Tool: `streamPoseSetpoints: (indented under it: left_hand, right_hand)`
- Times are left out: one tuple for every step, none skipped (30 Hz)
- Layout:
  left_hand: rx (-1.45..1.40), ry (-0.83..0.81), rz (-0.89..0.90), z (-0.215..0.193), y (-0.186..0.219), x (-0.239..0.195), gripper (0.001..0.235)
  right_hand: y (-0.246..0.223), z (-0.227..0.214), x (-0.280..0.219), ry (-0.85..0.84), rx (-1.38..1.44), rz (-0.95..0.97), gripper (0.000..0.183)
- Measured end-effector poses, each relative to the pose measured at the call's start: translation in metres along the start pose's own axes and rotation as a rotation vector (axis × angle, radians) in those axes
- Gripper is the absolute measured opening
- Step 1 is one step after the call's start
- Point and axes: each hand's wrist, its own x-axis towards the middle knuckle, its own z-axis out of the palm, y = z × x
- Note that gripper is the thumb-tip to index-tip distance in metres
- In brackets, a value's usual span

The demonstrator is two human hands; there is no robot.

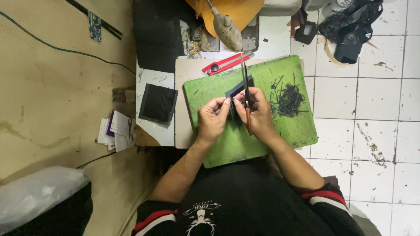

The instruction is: Trimming the edges of a rectangular leather piece using scissors on a cutting mat

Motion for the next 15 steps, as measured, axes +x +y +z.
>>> streamPoseSetpoints:
  left_hand:
    - [0.001, 0.000, -0.001, -0.001, 0.004, -0.001, 0.016]
    - [-0.051, -0.012, -0.044, -0.002, 0.007, -0.001, 0.017]
    - [-0.104, -0.024, -0.088, -0.002, 0.011, -0.002, 0.019]
    - [-0.104, -0.024, -0.090, -0.003, 0.003, 0.000, 0.019]
    - [-0.129, -0.033, -0.105, -0.003, -0.004, 0.001, 0.020]
    - [-0.154, -0.043, -0.119, -0.003, -0.011, 0.003, 0.021]
    - [-0.155, -0.046, -0.120, -0.002, -0.009, 0.003, 0.021]
    - [-0.138, -0.056, -0.115, -0.002, -0.008, 0.003, 0.020]
    - [-0.122, -0.065, -0.110, -0.002, -0.006, 0.003, 0.020]
    - [-0.122, -0.065, -0.111, -0.001, -0.001, 0.003, 0.020]
    - [-0.115, -0.067, -0.107, 0.000, 0.004, 0.003, 0.020]
    - [-0.108, -0.067, -0.104, 0.000, 0.009, 0.003, 0.020]
    - [-0.108, -0.066, -0.104, 0.000, 0.008, 0.002, 0.020]
    - [-0.082, -0.067, -0.108, -0.001, 0.006, 0.000, 0.020]
    - [-0.056, -0.069, -0.113, -0.001, 0.005, -0.001, 0.021]
  right_hand:
    - [-0.001, -0.001, 0.000, 0.000, 0.001, 0.001, 0.025]
    - [-0.002, -0.003, 0.000, -0.002, -0.023, -0.008, 0.026]
    - [-0.003, -0.005, 0.001, -0.004, -0.046, -0.017, 0.026]
    - [-0.007, -0.006, -0.001, -0.004, -0.047, -0.015, 0.026]
    - [-0.012, -0.007, -0.003, -0.023, -0.100, -0.026, 0.031]
    - [-0.017, -0.009, -0.005, -0.040, -0.153, -0.037, 0.036]
    - [-0.017, -0.008, -0.006, -0.038, -0.155, -0.036, 0.036]
    - [-0.018, -0.008, -0.007, -0.024, -0.292, -0.131, 0.033]
    - [-0.018, -0.007, -0.008, -0.011, -0.429, -0.226, 0.032]
    - [-0.018, -0.006, -0.007, -0.012, -0.429, -0.225, 0.032]
    - [-0.017, -0.005, -0.005, 0.006, -0.473, -0.264, 0.026]
    - [-0.017, -0.003, -0.004, 0.022, -0.516, -0.303, 0.020]
    - [-0.013, -0.002, -0.004, 0.021, -0.516, -0.304, 0.020]
    - [-0.009, 0.000, -0.005, 0.030, -0.508, -0.293, 0.020]
    - [-0.005, 0.001, -0.006, 0.040, -0.500, -0.283, 0.019]
